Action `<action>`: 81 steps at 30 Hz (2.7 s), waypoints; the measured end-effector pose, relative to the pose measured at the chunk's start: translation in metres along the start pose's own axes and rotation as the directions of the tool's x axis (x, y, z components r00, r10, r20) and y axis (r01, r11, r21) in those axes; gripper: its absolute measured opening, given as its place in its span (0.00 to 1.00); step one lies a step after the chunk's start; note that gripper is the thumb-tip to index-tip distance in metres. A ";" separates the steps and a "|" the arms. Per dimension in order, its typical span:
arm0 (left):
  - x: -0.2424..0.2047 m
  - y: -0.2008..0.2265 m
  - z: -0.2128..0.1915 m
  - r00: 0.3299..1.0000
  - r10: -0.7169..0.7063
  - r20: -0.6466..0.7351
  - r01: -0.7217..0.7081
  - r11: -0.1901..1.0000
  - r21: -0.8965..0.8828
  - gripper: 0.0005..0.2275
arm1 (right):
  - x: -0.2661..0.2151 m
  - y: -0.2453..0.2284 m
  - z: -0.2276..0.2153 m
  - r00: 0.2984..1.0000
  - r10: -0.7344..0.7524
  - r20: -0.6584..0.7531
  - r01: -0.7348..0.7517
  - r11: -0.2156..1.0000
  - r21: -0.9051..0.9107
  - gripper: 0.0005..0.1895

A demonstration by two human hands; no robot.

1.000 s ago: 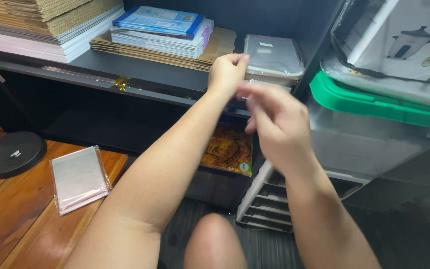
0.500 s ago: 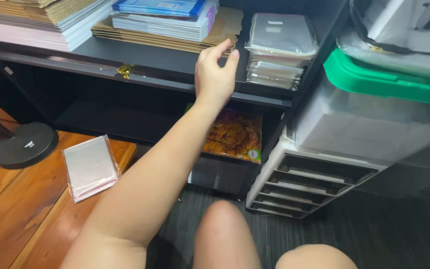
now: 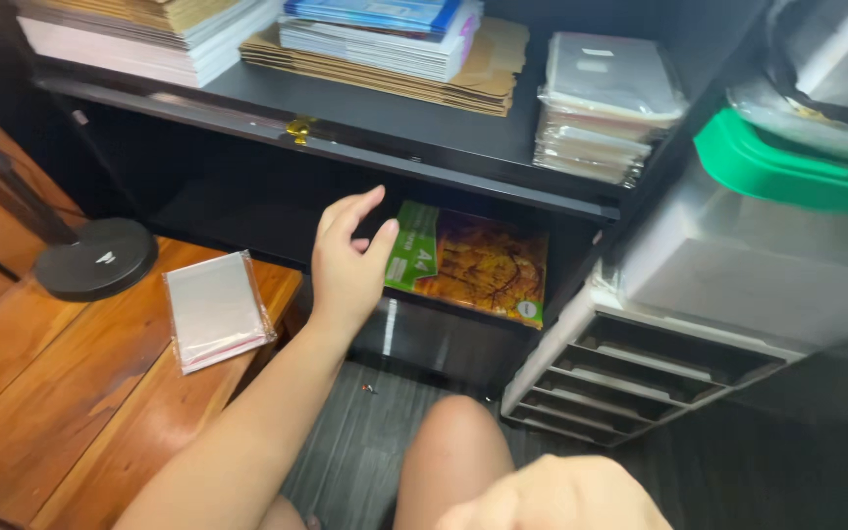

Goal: The person repeatedly picks up stacks of plastic sleeves from a wooden bench and places them on a shelf. Then the person opens a cardboard box and removes small glass cups one by one, placing them on the bench.

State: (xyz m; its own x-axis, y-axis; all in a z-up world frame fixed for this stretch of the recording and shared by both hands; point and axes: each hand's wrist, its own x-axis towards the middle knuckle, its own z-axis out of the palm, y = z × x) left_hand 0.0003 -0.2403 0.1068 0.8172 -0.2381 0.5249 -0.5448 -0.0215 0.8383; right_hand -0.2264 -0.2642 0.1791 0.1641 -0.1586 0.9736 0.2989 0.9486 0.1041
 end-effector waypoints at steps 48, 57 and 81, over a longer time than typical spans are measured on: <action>-0.107 -0.261 -0.242 0.820 -0.343 -0.459 0.572 0.520 0.634 0.10 | -0.252 0.134 -0.375 0.317 -0.042 -0.947 -0.791 -0.562 -0.240 0.14; -0.112 -0.293 -0.239 0.761 -0.364 -0.538 0.648 0.485 0.588 0.13 | -0.257 0.146 -0.335 0.039 -0.170 -0.985 -0.968 -0.251 0.005 0.19; -0.095 -0.304 -0.222 0.562 -0.732 -0.385 0.809 0.584 0.072 0.25 | -0.279 0.150 -0.345 -0.197 -0.168 -0.966 -0.954 0.260 0.149 0.23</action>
State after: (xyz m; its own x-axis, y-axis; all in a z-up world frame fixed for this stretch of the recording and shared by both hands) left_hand 0.1301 0.0049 -0.1652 0.9308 0.2552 -0.2617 0.3293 -0.2747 0.9034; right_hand 0.0967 -0.1723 -0.1473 0.8258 -0.3925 -0.4050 -0.2191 0.4385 -0.8716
